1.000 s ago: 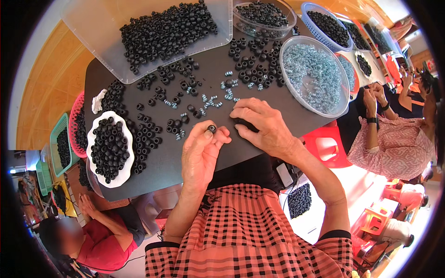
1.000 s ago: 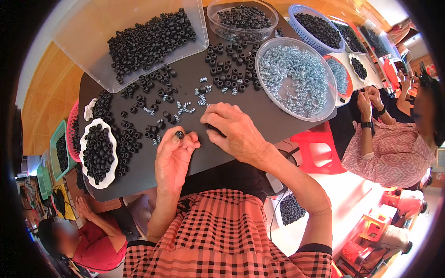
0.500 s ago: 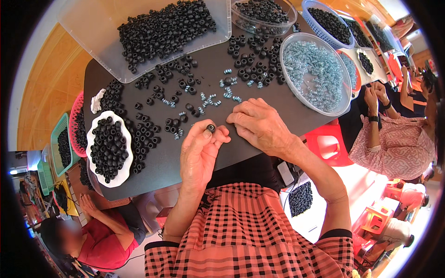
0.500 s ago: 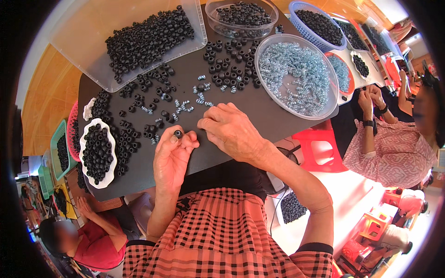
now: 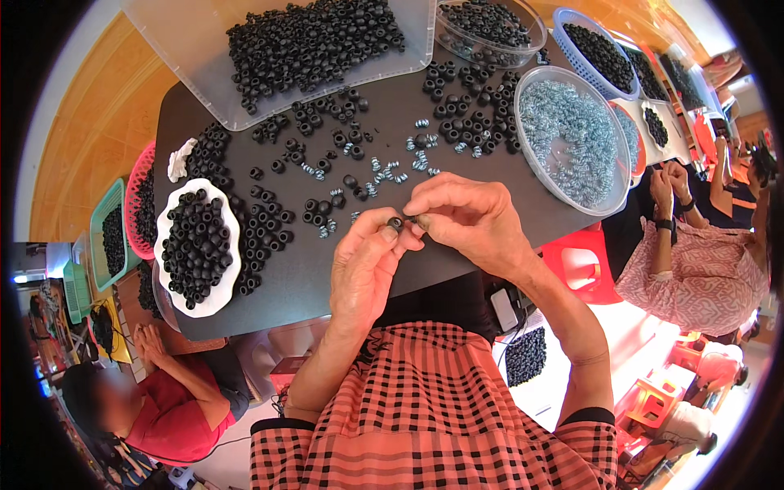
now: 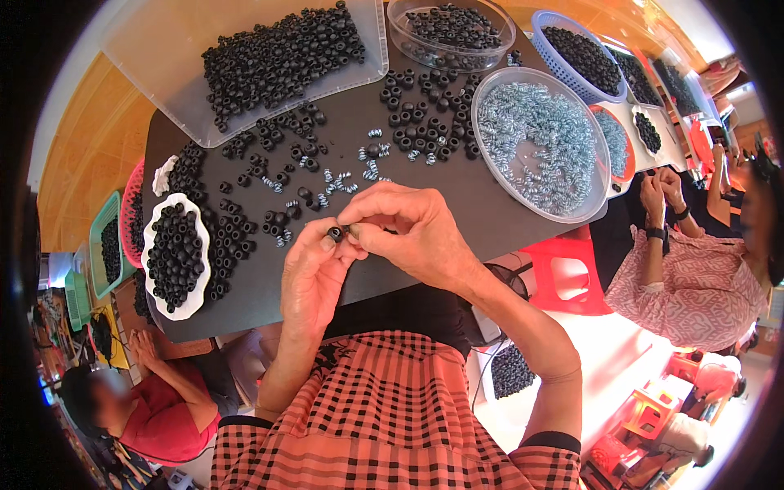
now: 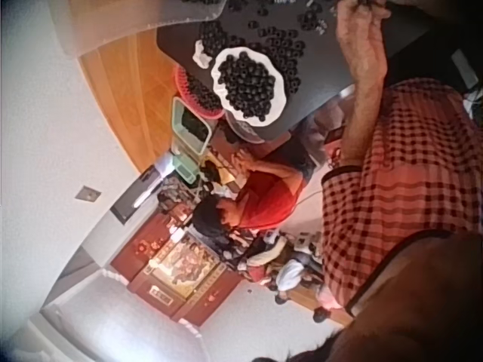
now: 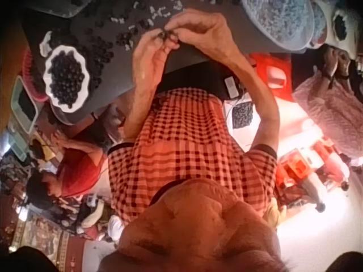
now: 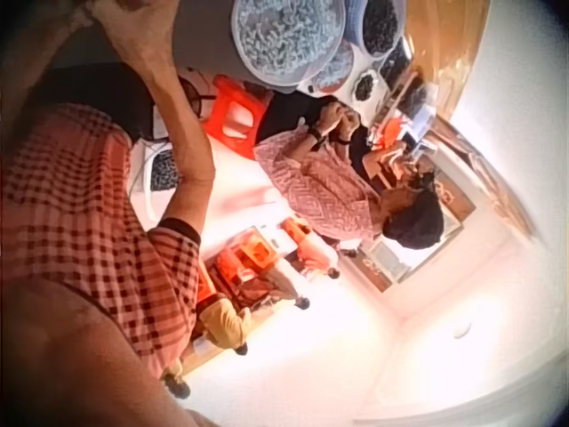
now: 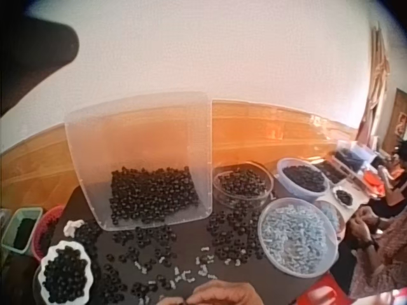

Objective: Assembling small blue plastic inserts into black plastic rings at a manufacturing workstation.

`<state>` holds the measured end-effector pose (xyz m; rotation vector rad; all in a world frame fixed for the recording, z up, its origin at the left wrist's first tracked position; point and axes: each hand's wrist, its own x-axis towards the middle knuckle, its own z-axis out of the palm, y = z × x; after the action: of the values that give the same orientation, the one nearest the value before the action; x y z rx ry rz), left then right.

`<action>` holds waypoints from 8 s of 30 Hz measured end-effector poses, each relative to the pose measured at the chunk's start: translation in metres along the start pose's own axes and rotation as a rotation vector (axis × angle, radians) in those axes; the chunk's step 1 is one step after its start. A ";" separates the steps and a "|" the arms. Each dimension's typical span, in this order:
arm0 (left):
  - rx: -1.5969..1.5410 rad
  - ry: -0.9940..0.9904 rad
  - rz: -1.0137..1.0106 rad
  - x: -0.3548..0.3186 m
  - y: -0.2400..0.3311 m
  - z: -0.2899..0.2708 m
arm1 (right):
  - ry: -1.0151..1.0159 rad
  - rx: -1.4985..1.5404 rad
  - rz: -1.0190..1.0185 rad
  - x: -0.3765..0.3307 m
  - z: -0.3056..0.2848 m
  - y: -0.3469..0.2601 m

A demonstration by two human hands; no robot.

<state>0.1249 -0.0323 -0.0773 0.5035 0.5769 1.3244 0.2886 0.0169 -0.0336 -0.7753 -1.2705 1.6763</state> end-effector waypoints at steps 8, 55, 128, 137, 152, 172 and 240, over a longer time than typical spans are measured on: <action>0.042 -0.004 0.014 -0.001 -0.001 0.000 | -0.001 -0.132 -0.021 0.000 0.001 0.005; -0.073 0.055 -0.051 -0.003 0.002 0.006 | 0.116 -0.971 -0.715 0.004 0.015 0.042; 0.725 0.131 0.167 -0.011 -0.009 0.018 | 0.162 -0.838 -0.558 -0.028 -0.002 0.015; 0.650 -0.013 0.201 -0.006 -0.014 0.019 | 0.296 -0.985 -0.540 -0.050 -0.050 -0.027; 0.703 -0.015 0.224 -0.007 -0.013 0.016 | 0.503 -1.351 -0.275 -0.047 -0.178 -0.064; 0.711 0.008 0.175 -0.009 -0.011 0.019 | 0.506 -1.435 -0.321 -0.049 -0.183 -0.049; 0.704 0.017 0.166 -0.009 -0.010 0.021 | 0.406 -1.305 -0.252 -0.039 -0.172 -0.066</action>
<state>0.1449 -0.0430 -0.0665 1.1327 1.0390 1.2595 0.4719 0.0601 -0.0204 -1.4907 -1.9757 0.2669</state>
